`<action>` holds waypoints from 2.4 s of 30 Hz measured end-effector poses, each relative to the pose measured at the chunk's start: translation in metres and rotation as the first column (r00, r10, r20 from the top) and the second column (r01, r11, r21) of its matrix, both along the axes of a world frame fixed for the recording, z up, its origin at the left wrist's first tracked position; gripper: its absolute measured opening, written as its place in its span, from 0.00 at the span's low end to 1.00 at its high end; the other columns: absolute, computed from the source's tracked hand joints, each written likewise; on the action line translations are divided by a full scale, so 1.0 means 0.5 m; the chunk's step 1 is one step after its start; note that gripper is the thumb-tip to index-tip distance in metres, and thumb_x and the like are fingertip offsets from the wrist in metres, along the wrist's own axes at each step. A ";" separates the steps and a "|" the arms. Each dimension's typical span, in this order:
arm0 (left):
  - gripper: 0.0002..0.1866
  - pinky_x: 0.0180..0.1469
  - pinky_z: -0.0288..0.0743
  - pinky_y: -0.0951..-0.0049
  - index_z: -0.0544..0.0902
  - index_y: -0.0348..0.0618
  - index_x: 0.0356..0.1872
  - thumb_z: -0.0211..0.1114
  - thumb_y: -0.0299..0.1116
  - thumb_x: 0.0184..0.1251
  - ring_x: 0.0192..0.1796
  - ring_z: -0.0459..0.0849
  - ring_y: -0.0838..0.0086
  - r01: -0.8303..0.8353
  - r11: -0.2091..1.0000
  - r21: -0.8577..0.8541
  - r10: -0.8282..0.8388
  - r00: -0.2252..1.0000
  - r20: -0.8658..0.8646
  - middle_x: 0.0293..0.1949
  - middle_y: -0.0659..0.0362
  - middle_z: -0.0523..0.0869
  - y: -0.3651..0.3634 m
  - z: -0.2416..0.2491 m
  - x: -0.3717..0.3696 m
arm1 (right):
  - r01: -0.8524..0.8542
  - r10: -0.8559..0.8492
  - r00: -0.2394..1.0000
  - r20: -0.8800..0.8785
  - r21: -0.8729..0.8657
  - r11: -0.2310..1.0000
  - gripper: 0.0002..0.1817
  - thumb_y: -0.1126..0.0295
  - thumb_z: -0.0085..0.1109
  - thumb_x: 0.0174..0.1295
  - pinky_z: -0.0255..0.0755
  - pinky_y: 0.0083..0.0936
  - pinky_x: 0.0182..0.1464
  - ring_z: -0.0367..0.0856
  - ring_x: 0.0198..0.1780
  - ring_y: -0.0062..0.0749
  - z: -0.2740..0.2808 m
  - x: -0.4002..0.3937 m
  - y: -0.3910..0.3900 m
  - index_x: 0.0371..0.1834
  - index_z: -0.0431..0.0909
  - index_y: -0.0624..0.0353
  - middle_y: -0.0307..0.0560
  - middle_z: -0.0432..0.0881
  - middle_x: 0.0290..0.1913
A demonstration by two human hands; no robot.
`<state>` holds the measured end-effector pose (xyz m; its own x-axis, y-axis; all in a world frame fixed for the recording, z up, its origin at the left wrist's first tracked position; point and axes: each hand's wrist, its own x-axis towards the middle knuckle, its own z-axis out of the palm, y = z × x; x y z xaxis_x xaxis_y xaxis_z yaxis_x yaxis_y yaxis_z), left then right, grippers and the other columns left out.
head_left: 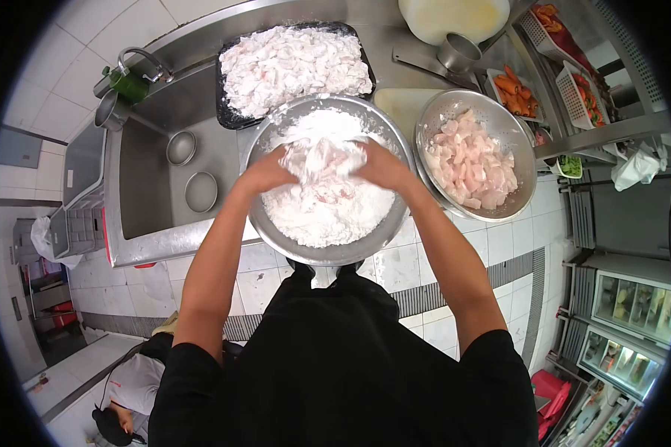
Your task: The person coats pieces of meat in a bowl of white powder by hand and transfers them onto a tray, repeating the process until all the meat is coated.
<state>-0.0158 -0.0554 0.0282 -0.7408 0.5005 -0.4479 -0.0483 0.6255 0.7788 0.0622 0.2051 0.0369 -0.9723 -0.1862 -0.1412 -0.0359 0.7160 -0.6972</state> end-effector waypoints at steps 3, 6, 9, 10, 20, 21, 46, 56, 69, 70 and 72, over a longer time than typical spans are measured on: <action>0.46 0.57 0.70 0.74 0.60 0.35 0.67 0.72 0.28 0.41 0.55 0.76 0.69 0.109 0.994 0.019 -0.109 0.994 0.005 0.56 0.50 0.77 -0.016 -0.070 0.012 | 0.107 -0.147 0.970 0.196 0.201 0.974 0.49 0.64 0.72 0.41 0.66 0.38 0.62 0.69 0.60 0.59 -0.025 0.070 -0.065 0.70 0.56 0.55 0.71 0.57 0.66; 0.41 0.56 0.70 0.71 0.60 0.37 0.67 0.68 0.25 0.48 0.57 0.75 0.68 -0.141 0.962 0.234 0.096 0.976 0.195 0.56 0.51 0.76 0.022 -0.112 0.025 | 0.110 -0.137 0.980 0.144 0.184 0.977 0.53 0.65 0.73 0.39 0.66 0.39 0.61 0.69 0.59 0.61 -0.049 0.047 -0.099 0.72 0.51 0.50 0.72 0.56 0.65; 0.39 0.54 0.73 0.70 0.60 0.36 0.67 0.68 0.27 0.51 0.56 0.76 0.65 -0.356 0.878 0.320 0.216 0.891 0.399 0.57 0.48 0.75 0.065 -0.040 0.029 | 0.178 -0.176 0.981 0.084 -0.017 0.984 0.50 0.65 0.72 0.40 0.66 0.38 0.61 0.70 0.58 0.61 -0.067 -0.008 -0.092 0.70 0.56 0.52 0.71 0.59 0.64; 0.36 0.50 0.75 0.71 0.59 0.37 0.67 0.64 0.26 0.56 0.53 0.78 0.67 -0.415 0.877 0.240 0.305 0.870 0.388 0.55 0.49 0.76 0.069 -0.050 0.014 | 0.144 -0.144 0.989 0.016 -0.026 0.989 0.47 0.65 0.71 0.40 0.67 0.37 0.60 0.71 0.57 0.60 -0.075 -0.030 -0.080 0.68 0.58 0.54 0.70 0.62 0.62; 0.47 0.59 0.66 0.63 0.54 0.36 0.69 0.69 0.43 0.52 0.61 0.72 0.63 -0.231 0.962 0.146 0.191 0.951 0.243 0.59 0.45 0.73 0.030 -0.084 -0.130 | 0.068 -0.065 0.997 0.053 -0.065 0.996 0.30 0.59 0.59 0.54 0.69 0.34 0.56 0.76 0.55 0.49 0.025 -0.120 0.002 0.58 0.70 0.65 0.62 0.77 0.53; 0.47 0.59 0.66 0.63 0.54 0.35 0.69 0.70 0.42 0.52 0.61 0.72 0.63 -0.208 0.976 0.059 0.196 0.967 0.166 0.60 0.44 0.73 0.029 -0.070 -0.129 | 0.106 -0.093 0.988 0.120 -0.103 0.989 0.30 0.58 0.57 0.55 0.68 0.34 0.56 0.76 0.55 0.49 0.026 -0.119 0.009 0.58 0.70 0.66 0.63 0.76 0.54; 0.51 0.70 0.56 0.67 0.60 0.38 0.67 0.76 0.37 0.36 0.68 0.61 0.54 0.285 0.940 -0.187 -0.320 0.926 -0.198 0.66 0.41 0.62 -0.004 -0.033 0.062 | 0.068 -0.111 0.950 0.292 0.152 0.986 0.55 0.64 0.72 0.38 0.63 0.38 0.65 0.62 0.65 0.64 -0.037 0.087 -0.028 0.72 0.49 0.53 0.76 0.49 0.67; 0.34 0.61 0.67 0.73 0.68 0.36 0.61 0.64 0.18 0.46 0.58 0.74 0.71 -0.160 0.844 0.513 0.110 0.986 0.126 0.56 0.56 0.76 0.054 0.028 0.076 | 0.200 -0.191 0.980 0.061 -0.235 0.951 0.42 0.70 0.69 0.39 0.68 0.35 0.60 0.70 0.60 0.52 -0.042 0.006 -0.101 0.64 0.65 0.55 0.63 0.71 0.57; 0.40 0.52 0.74 0.72 0.58 0.29 0.66 0.66 0.19 0.48 0.51 0.79 0.70 -0.323 0.909 0.264 0.275 0.940 0.205 0.52 0.49 0.79 0.027 0.158 -0.111 | 0.130 0.018 0.973 0.229 -0.612 0.780 0.33 0.82 0.59 0.46 0.70 0.25 0.55 0.74 0.52 0.29 0.160 -0.179 -0.101 0.61 0.66 0.66 0.46 0.77 0.52; 0.41 0.51 0.74 0.71 0.57 0.28 0.66 0.65 0.19 0.48 0.52 0.79 0.69 -0.283 0.911 0.298 0.235 0.954 0.188 0.53 0.48 0.79 0.025 0.218 -0.127 | 0.120 -0.010 0.984 0.177 -0.622 0.773 0.32 0.81 0.61 0.44 0.71 0.26 0.53 0.76 0.50 0.30 0.161 -0.219 -0.105 0.59 0.68 0.66 0.47 0.78 0.50; 0.40 0.50 0.75 0.70 0.57 0.29 0.66 0.65 0.18 0.48 0.52 0.79 0.68 -0.266 0.899 0.349 0.221 0.962 0.161 0.53 0.48 0.78 0.016 0.275 -0.177 | 0.137 -0.043 0.985 0.169 -0.595 0.792 0.35 0.82 0.60 0.45 0.70 0.26 0.54 0.76 0.51 0.32 0.193 -0.289 -0.124 0.62 0.64 0.68 0.51 0.77 0.52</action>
<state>-0.1042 -0.0476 0.1655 -0.8151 0.4554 -0.3582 -0.2652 0.2565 0.9295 -0.0822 0.1431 0.1335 -0.9675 -0.1918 -0.1647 0.1383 0.1438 -0.9799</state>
